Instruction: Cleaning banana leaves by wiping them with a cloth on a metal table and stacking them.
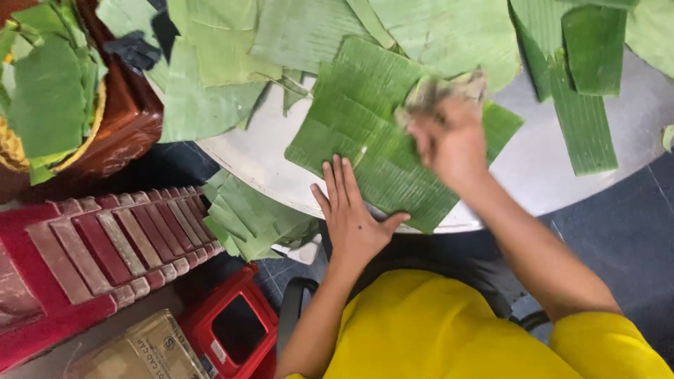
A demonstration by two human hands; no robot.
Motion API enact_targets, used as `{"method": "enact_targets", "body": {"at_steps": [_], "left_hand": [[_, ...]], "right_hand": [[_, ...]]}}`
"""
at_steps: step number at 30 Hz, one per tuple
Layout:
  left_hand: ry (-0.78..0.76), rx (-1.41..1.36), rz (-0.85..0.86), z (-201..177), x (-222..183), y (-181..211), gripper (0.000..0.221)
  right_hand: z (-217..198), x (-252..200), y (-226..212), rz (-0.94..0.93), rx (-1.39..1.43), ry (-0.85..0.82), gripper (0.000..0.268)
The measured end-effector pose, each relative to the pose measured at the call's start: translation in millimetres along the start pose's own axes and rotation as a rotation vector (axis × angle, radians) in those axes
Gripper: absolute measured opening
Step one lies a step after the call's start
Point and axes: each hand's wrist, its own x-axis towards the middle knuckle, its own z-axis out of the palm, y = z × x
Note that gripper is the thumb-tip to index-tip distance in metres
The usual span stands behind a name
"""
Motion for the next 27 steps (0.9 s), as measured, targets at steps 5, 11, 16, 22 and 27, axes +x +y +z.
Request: {"method": "enact_targets", "body": {"at_steps": [5, 11, 16, 22, 27], "left_hand": [[-0.025, -0.069, -0.038, 6, -2, -9, 0.147], [-0.062, -0.042, -0.049, -1, -1, -4, 0.149], [-0.148, -0.012, -0.042, 4, -5, -13, 0.130], [-0.129, 0.086, -0.011, 8, -6, -14, 0.076], [-0.103, 0.130, 0.021, 8, -6, -11, 0.068]], "right_hand": [[-24, 16, -110, -0.114, 0.201, -0.132, 0.019], [4, 7, -67, 0.115, -0.005, -0.085, 0.020], [-57, 1, -83, -0.128, 0.244, -0.238, 0.024], [-57, -33, -62, 0.428, -0.257, -1.002, 0.029], [-78, -99, -41, -0.163, 0.025, -0.240, 0.028]]}}
